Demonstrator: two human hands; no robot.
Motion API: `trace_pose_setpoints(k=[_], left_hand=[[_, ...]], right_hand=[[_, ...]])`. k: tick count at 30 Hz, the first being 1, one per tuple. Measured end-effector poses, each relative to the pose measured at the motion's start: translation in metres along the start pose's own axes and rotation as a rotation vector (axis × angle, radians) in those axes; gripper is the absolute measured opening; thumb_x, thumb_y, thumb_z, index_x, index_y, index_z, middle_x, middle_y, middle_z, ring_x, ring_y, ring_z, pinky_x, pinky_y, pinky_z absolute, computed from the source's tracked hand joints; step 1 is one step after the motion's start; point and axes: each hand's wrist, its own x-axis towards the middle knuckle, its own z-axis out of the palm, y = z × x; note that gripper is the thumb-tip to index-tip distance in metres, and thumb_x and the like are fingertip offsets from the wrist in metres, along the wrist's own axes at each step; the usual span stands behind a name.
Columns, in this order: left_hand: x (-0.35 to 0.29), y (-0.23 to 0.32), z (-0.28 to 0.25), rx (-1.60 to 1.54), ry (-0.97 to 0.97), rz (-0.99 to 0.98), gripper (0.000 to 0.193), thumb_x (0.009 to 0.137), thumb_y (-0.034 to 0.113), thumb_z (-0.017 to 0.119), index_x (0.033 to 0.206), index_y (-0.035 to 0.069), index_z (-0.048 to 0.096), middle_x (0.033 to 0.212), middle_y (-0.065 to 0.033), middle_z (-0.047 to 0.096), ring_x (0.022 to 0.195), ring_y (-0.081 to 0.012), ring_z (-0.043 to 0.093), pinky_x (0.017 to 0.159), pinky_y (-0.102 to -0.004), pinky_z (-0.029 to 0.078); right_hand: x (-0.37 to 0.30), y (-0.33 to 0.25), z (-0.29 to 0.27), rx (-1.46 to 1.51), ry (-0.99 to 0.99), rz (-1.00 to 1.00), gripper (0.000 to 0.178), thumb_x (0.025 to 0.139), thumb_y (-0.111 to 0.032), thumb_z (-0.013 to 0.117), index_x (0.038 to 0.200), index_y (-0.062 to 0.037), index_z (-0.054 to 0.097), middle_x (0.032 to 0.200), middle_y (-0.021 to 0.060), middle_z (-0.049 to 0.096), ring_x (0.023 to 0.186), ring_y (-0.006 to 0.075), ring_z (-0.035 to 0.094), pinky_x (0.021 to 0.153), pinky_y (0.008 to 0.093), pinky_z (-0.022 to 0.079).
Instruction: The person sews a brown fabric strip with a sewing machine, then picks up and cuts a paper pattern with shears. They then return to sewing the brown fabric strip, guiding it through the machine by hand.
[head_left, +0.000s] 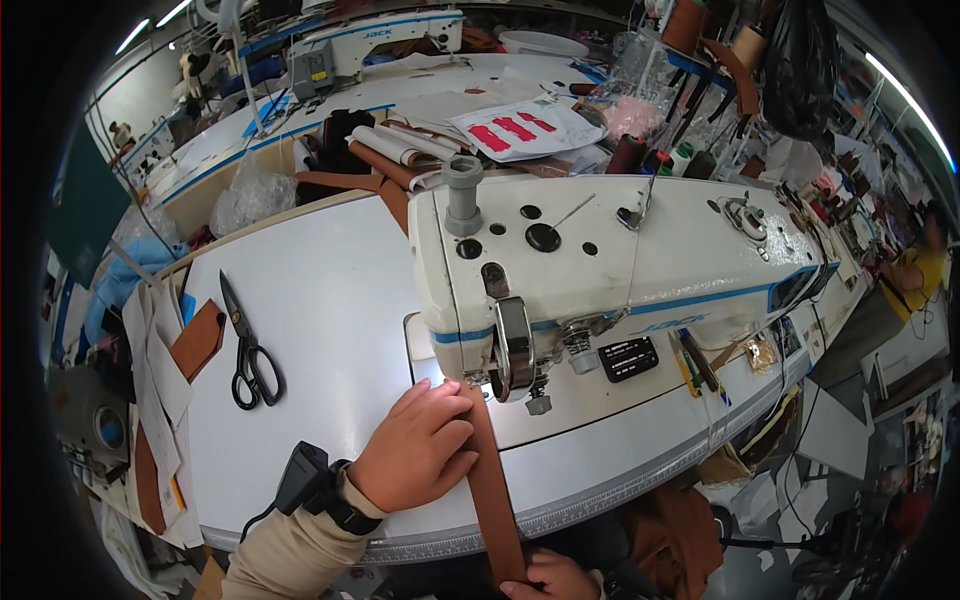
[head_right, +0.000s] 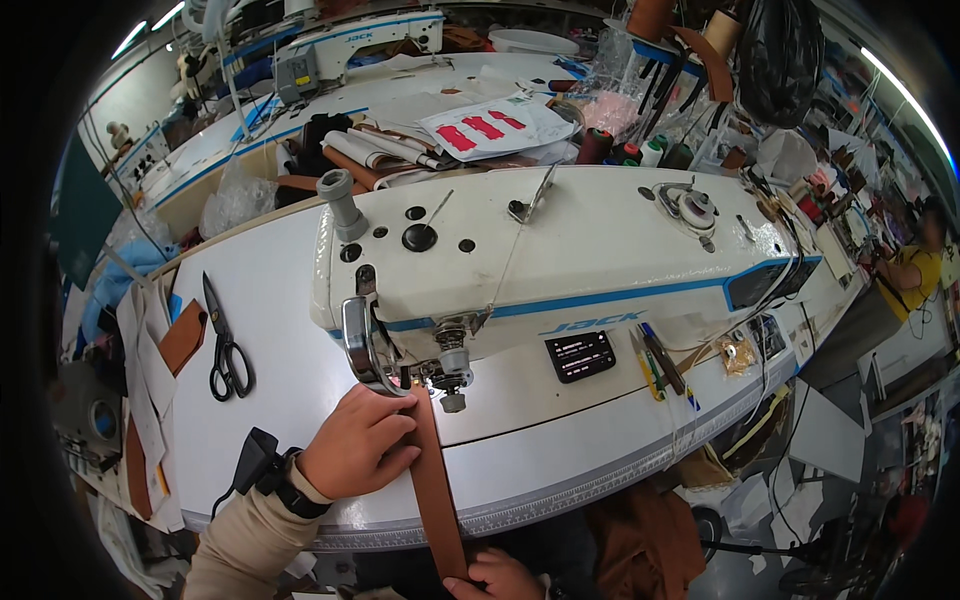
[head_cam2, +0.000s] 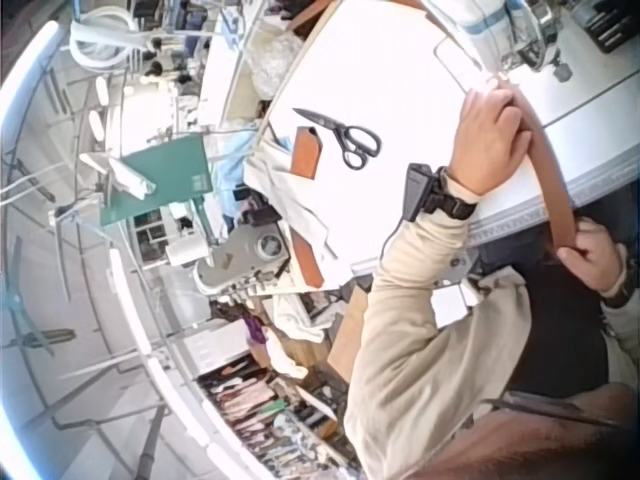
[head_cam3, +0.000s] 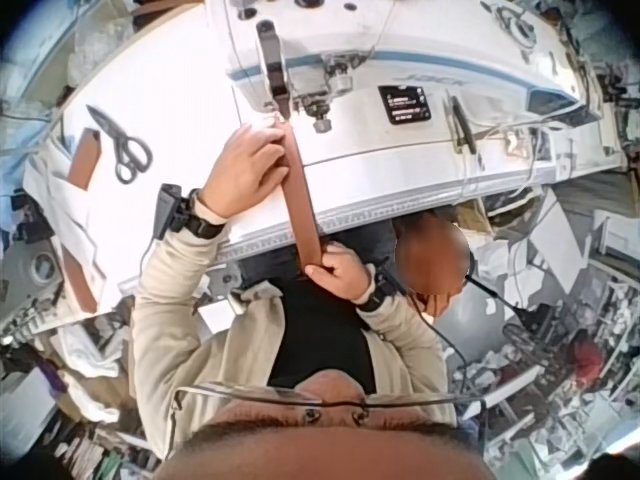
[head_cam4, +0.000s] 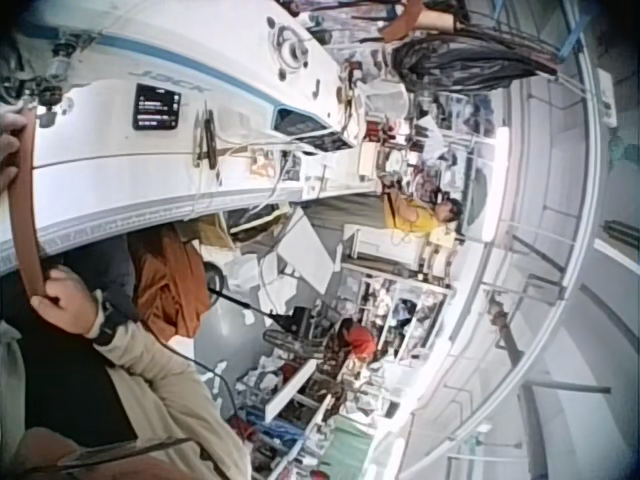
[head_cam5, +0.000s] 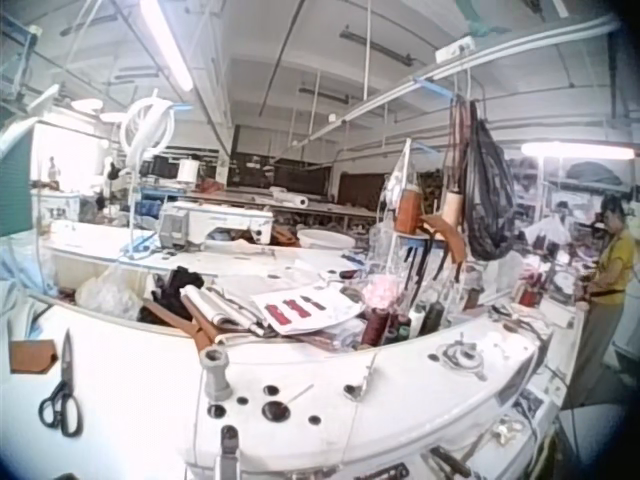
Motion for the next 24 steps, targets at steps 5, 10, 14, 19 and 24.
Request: trace_pose_setpoints(k=[5, 10, 14, 19, 24], left_hand=[[0.000, 0.000, 0.000, 0.000, -0.005, -0.003, 0.031, 0.081, 0.016, 0.079, 0.103, 0.004, 0.061, 0.126, -0.0152, 0.057, 0.131, -0.0397, 0.053, 0.112, -0.0557, 0.040], [0.001, 0.001, -0.001, -0.013, -0.007, -0.011, 0.033, 0.081, 0.017, 0.079, 0.106, 0.004, 0.061, 0.126, -0.0150, 0.057, 0.131, -0.0401, 0.053, 0.111, -0.0559, 0.040], [0.002, 0.002, -0.002, 0.006, -0.019, -0.007, 0.034, 0.082, 0.017, 0.079, 0.109, 0.006, 0.061, 0.125, -0.0146, 0.056, 0.130, -0.0402, 0.053, 0.110, -0.0558, 0.041], [0.002, 0.003, -0.002, 0.006, -0.019, -0.011, 0.034, 0.082, 0.017, 0.079, 0.109, 0.007, 0.062, 0.124, -0.0144, 0.056, 0.130, -0.0403, 0.053, 0.109, -0.0559, 0.042], [0.003, 0.003, -0.002, 0.016, -0.023, -0.007, 0.034, 0.082, 0.017, 0.079, 0.110, 0.007, 0.062, 0.124, -0.0144, 0.056, 0.129, -0.0406, 0.053, 0.108, -0.0561, 0.042]], right_hand=[[-0.005, 0.012, 0.007, 0.054, -0.008, 0.074, 0.015, 0.093, -0.017, 0.072, 0.092, -0.0016, 0.076, 0.079, 0.0153, 0.068, 0.071, 0.0325, 0.065, 0.063, 0.0413, 0.049], [-0.007, 0.013, 0.007, 0.107, -0.033, 0.141, 0.015, 0.094, -0.016, 0.071, 0.092, -0.0012, 0.075, 0.080, 0.0145, 0.069, 0.071, 0.0292, 0.066, 0.063, 0.0385, 0.050], [-0.007, 0.012, 0.008, 0.167, -0.036, 0.177, 0.015, 0.094, -0.015, 0.071, 0.092, -0.0010, 0.075, 0.080, 0.0139, 0.069, 0.072, 0.0274, 0.067, 0.064, 0.0374, 0.050], [-0.006, 0.012, 0.009, 0.144, -0.011, 0.128, 0.016, 0.094, -0.016, 0.071, 0.090, -0.0010, 0.074, 0.078, 0.0135, 0.069, 0.069, 0.0278, 0.065, 0.063, 0.0368, 0.049], [-0.006, 0.013, 0.007, 0.132, -0.031, 0.150, 0.018, 0.095, -0.018, 0.071, 0.089, -0.0003, 0.073, 0.076, 0.0131, 0.068, 0.067, 0.0278, 0.064, 0.062, 0.0368, 0.049]])
